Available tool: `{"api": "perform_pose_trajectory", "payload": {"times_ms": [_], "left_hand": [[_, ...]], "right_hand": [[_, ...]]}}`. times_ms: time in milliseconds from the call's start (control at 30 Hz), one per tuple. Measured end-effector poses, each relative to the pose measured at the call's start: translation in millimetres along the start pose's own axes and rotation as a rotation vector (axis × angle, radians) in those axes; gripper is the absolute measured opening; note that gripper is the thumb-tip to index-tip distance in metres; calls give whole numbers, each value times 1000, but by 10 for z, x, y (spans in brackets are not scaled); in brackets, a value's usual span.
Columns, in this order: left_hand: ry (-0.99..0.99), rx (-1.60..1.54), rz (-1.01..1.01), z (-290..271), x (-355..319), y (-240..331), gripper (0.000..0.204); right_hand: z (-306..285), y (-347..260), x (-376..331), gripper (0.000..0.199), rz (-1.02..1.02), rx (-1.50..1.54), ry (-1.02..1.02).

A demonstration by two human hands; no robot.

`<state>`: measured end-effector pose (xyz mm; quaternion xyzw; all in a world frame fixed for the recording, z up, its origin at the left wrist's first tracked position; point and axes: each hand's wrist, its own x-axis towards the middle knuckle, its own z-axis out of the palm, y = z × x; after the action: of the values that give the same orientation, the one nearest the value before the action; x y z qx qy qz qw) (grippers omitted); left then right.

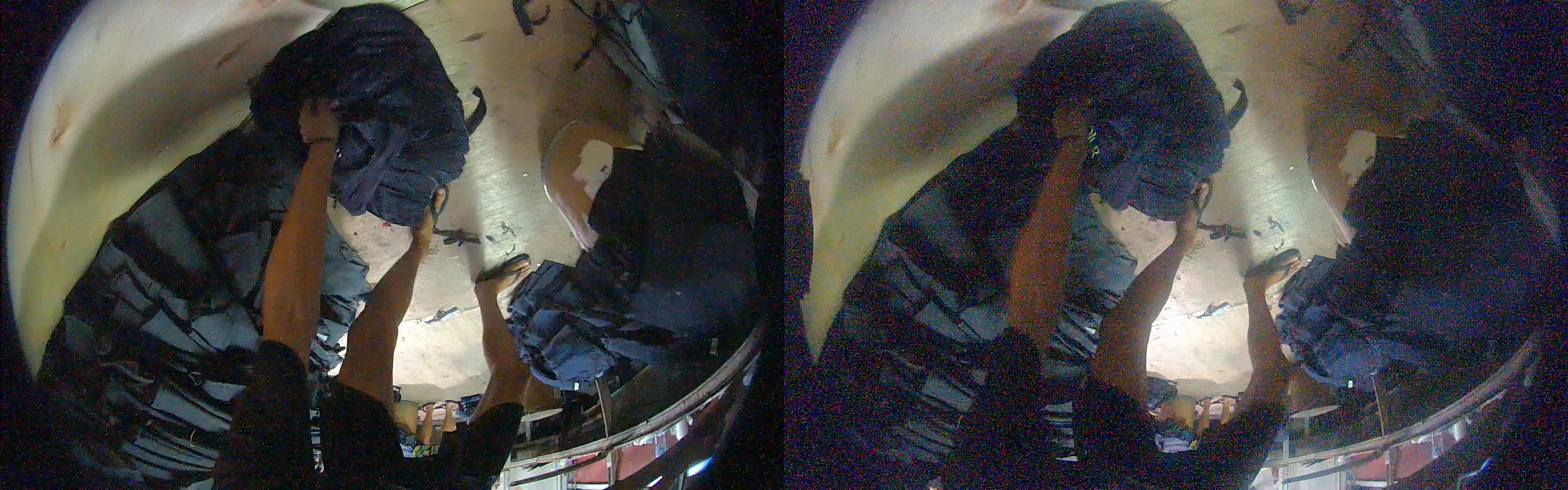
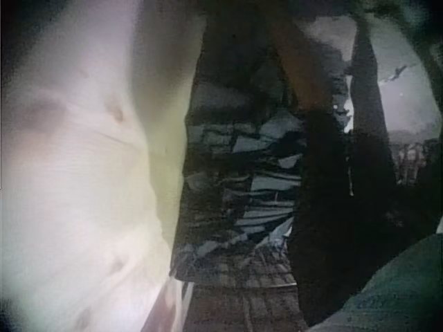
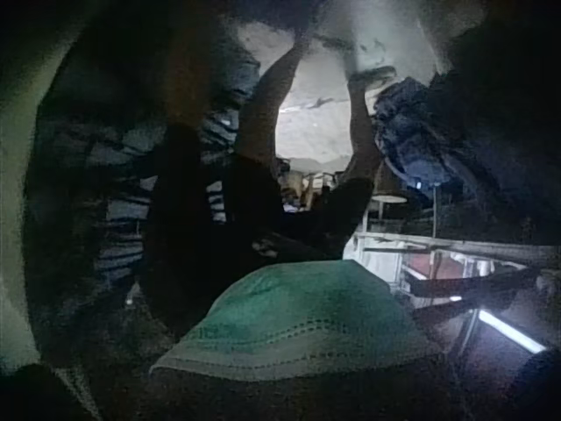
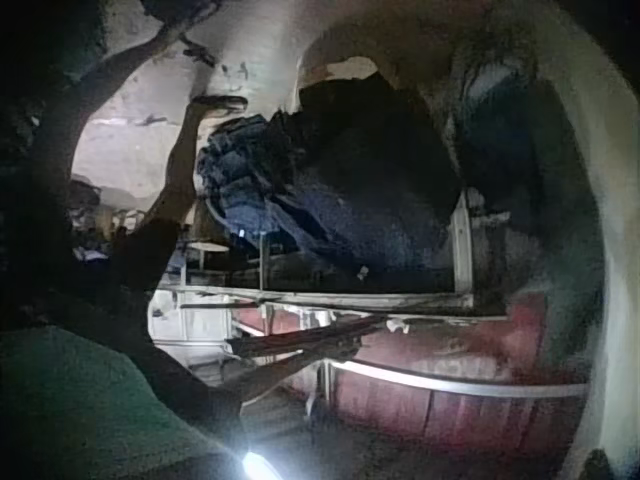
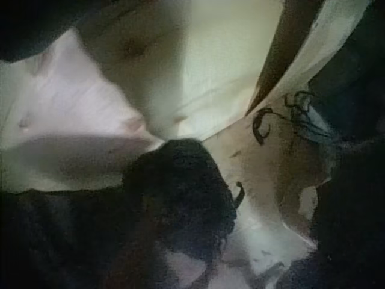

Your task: The person uses a small blue sponge to repeatedly rub and clean the surface of several dark-colored pants laid on a small board. The person flips and repositions the pants to treat different areas, then stacks the cleaned items on the floor.

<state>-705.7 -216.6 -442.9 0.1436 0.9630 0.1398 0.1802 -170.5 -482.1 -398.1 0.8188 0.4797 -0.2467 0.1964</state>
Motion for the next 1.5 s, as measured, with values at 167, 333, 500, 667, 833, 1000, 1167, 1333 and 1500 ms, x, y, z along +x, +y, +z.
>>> {"api": "perform_pose_trajectory", "payload": {"times_ms": [167, 333, 500, 667, 833, 1000, 1167, 1333, 1500], "left_hand": [[-127, -20, 419, -1116, -271, 78, 52], [-238, -71, 633, -2826, -1140, 815, 47], [-497, -279, 544, -4488, -2579, 1584, 29], [-588, -66, 765, -5643, -3665, 2460, 23], [-834, -261, 1129, -6083, -4900, 3361, 18], [-1013, -408, 1275, -5814, -6196, 4199, 13], [-966, -518, 1475, -4290, -7080, 4897, 23], [-903, 13, 1430, -2691, -7394, 4602, 38], [-999, -327, 1591, -2398, -7375, 4847, 42]], "right_hand": [[47, -27, -51, 82, 1, -7, 52], [-1506, 212, -148, 80, -6, -18, 347], [-5409, 1340, -432, 49, -149, 232, 666], [-7535, 2218, -608, 32, -63, 193, 867], [-7464, 2465, -496, 31, -53, 192, 878], [-7415, 2376, -399, 29, -147, 284, 1116], [-7608, 2249, -593, 30, 31, 856, 806], [-7796, 2056, -805, 31, 9, 804, 860], [-7865, 1338, -431, 23, -336, 938, 810]]}}
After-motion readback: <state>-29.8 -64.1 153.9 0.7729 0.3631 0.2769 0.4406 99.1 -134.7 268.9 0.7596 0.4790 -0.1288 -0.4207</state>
